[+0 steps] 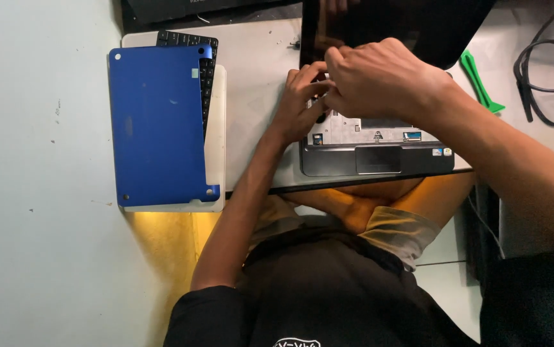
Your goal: The person assembles a laptop by first securing the internal metal frame with screws using a screwdriver. They then place the keyboard onto the laptop chassis, align it, and press down to secure it in place.
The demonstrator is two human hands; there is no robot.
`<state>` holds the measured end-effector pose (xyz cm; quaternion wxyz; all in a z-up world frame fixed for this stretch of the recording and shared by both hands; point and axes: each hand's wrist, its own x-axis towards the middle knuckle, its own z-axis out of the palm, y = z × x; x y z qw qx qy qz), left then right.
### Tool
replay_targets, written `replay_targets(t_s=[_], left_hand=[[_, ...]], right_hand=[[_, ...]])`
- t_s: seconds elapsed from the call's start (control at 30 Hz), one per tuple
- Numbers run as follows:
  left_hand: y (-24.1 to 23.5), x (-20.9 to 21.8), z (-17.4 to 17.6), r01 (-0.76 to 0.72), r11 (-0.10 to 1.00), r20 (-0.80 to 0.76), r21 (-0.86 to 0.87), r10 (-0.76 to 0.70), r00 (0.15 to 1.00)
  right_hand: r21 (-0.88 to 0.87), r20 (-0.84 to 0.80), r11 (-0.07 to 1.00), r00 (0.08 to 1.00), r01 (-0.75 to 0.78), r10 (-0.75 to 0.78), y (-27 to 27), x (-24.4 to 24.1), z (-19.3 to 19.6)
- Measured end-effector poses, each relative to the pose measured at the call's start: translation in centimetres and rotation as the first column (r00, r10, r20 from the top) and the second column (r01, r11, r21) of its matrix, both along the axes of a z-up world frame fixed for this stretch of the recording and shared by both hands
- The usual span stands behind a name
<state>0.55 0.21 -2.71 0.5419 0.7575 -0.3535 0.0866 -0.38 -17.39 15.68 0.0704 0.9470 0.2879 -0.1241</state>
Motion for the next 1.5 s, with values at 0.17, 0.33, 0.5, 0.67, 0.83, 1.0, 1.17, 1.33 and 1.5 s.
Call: replay_targets(t_s=[0.17, 0.33, 0.5, 0.67, 0.83, 1.0, 1.17, 1.33, 1.5], left_hand=[[0.1, -0.1, 0.4, 0.024, 0.997, -0.094, -0.076, -0.031, 0.995], [-0.1, -0.3, 0.8, -0.066, 0.997, -0.171, -0.044, 0.058, 0.984], [-0.2, 0.2, -0.3, -0.048, 0.998, 0.055, 0.044, 0.046, 0.997], [0.1, -0.2, 0.7, 0.015, 1.0, -0.107, 0.014, -0.013, 0.994], [0.4, 0.0, 0.7, 0.028, 0.999, -0.066, -0.034, -0.031, 0.997], [0.4, -0.4, 2.0, 0.009, 1.0, -0.148, 0.011, -0.007, 0.989], [-0.3, -0.2, 1.2, -0.022, 1.0, -0.133, -0.004, 0.021, 0.991], [0.2, -0.4, 1.3, -0.032, 0.999, -0.168, -0.038, 0.025, 0.986], [-0.1, -0.4, 1.1, -0.047, 0.999, -0.151, -0.016, 0.044, 0.988]], right_hand=[[-0.053, 0.298, 0.998, 0.953, -0.045, 0.059, -0.2, 0.6, -4.3], [-0.007, 0.191, 1.0, 0.981, 0.019, -0.017, 0.0, 0.4, -0.1], [-0.083, 0.221, 0.975, 0.951, -0.204, 0.217, -1.6, -0.1, 0.8], [-0.104, 0.458, 0.961, 0.845, -0.256, 0.275, -2.1, -0.6, -2.4], [-0.01, 0.208, 0.988, 0.966, -0.157, 0.156, -1.0, -0.5, -0.9], [-0.087, 0.088, 0.98, 0.979, -0.178, 0.186, -2.4, 0.9, -1.8], [-0.122, -0.012, 0.981, 0.988, -0.154, 0.154, -2.4, 1.2, -1.4], [-0.104, -0.046, 0.986, 0.991, -0.131, 0.127, -1.0, 1.6, -1.0], [-0.142, -0.172, 0.99, 0.985, -0.003, -0.022, -1.0, 1.7, 0.3]])
